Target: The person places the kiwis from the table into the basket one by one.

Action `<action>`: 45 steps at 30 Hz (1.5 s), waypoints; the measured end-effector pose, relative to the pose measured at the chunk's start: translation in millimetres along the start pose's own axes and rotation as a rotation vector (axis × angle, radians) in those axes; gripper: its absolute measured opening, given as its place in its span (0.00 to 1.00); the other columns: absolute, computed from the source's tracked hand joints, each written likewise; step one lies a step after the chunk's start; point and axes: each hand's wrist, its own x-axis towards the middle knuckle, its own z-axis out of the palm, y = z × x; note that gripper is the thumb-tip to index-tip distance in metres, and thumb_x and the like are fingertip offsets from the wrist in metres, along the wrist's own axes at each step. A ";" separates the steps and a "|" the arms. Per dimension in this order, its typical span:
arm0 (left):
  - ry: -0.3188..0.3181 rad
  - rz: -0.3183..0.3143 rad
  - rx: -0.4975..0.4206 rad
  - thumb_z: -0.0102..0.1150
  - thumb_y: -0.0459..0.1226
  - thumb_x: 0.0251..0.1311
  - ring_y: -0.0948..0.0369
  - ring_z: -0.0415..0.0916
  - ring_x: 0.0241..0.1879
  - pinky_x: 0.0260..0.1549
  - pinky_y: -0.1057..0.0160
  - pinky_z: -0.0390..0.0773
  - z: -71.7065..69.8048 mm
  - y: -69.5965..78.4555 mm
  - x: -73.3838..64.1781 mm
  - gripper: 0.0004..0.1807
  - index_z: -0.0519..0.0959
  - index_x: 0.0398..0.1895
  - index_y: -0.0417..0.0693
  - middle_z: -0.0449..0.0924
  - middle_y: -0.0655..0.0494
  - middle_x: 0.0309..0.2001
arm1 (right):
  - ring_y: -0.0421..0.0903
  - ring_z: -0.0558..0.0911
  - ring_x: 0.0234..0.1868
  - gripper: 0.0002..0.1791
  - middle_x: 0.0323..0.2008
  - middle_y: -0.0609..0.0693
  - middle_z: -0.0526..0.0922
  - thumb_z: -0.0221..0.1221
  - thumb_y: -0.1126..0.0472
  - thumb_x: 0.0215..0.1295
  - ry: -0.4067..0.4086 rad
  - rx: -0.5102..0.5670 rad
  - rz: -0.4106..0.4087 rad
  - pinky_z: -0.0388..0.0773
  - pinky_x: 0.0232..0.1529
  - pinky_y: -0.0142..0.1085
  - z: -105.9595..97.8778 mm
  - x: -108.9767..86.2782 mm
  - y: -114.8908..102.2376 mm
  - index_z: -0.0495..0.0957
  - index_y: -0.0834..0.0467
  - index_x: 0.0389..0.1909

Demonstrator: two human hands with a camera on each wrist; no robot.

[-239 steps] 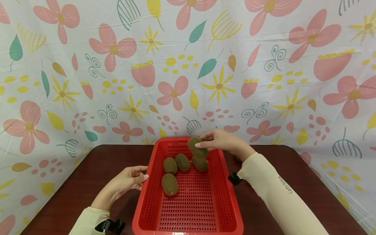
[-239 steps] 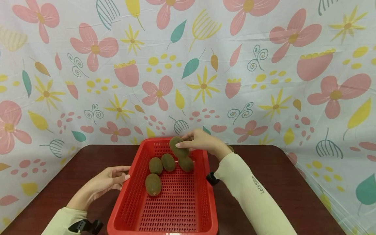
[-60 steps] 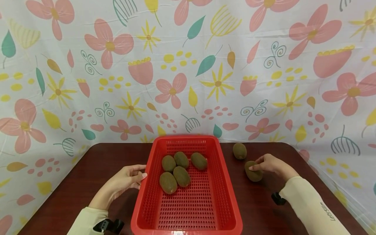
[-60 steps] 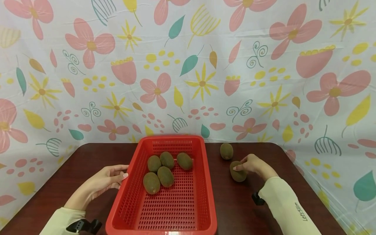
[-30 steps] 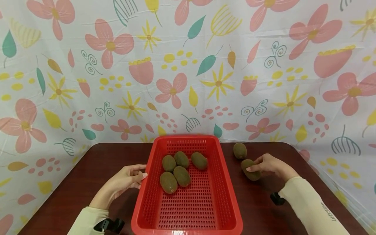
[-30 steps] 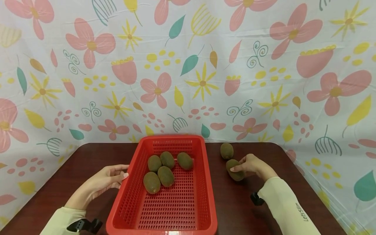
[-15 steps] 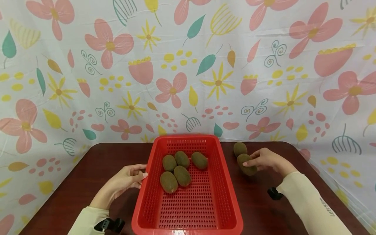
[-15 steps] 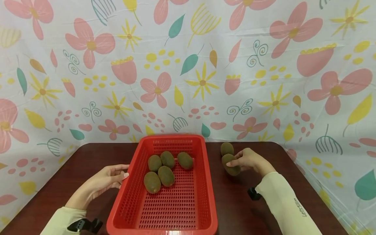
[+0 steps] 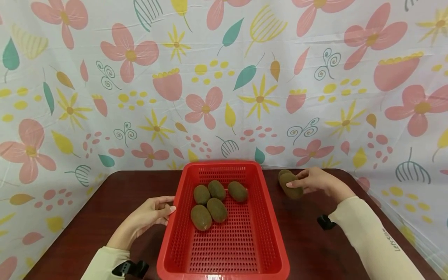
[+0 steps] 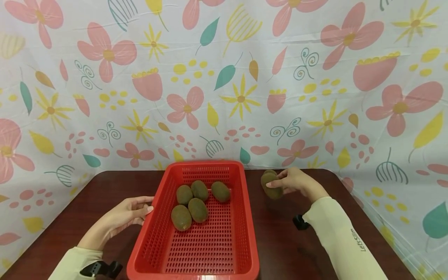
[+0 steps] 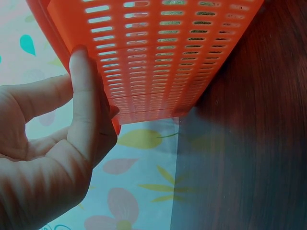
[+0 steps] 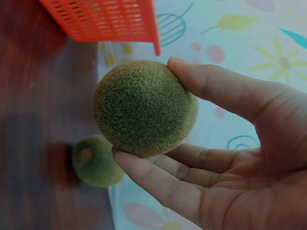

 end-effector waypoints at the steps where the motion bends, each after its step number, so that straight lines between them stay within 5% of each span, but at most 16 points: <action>1: -0.001 0.002 0.001 0.56 0.37 0.67 0.54 0.79 0.34 0.38 0.57 0.82 -0.2 -0.1 -0.1 0.35 0.55 0.69 0.27 0.78 0.44 0.42 | 0.54 0.82 0.46 0.46 0.58 0.73 0.67 0.67 0.46 0.57 -0.001 0.000 0.000 0.80 0.47 0.46 -1.0 -0.3 -2.7 0.62 0.80 0.60; 18: -0.011 0.015 -0.007 0.53 0.36 0.69 0.54 0.80 0.34 0.37 0.57 0.82 -2.4 -0.2 -1.9 0.34 0.54 0.70 0.26 0.78 0.44 0.42 | 0.55 0.79 0.52 0.47 0.63 0.71 0.65 0.67 0.46 0.57 -0.002 -0.009 -0.102 0.78 0.50 0.46 -1.7 1.5 -49.8 0.60 0.77 0.64; 29: -0.008 0.013 -0.011 0.54 0.36 0.68 0.54 0.80 0.34 0.37 0.57 0.82 -2.2 -0.6 -1.8 0.35 0.53 0.70 0.26 0.78 0.44 0.41 | 0.52 0.83 0.46 0.43 0.62 0.66 0.69 0.67 0.44 0.57 -0.011 -0.078 -0.120 0.73 0.56 0.52 10.4 8.1 -81.5 0.67 0.71 0.63; 45: -0.005 0.005 -0.002 0.57 0.38 0.67 0.54 0.80 0.35 0.38 0.56 0.82 -1.0 -0.2 -1.1 0.36 0.55 0.70 0.27 0.78 0.43 0.42 | 0.49 0.85 0.39 0.39 0.51 0.63 0.78 0.68 0.47 0.57 -0.028 -0.075 -0.141 0.81 0.46 0.42 44.1 29.0 -117.1 0.70 0.70 0.61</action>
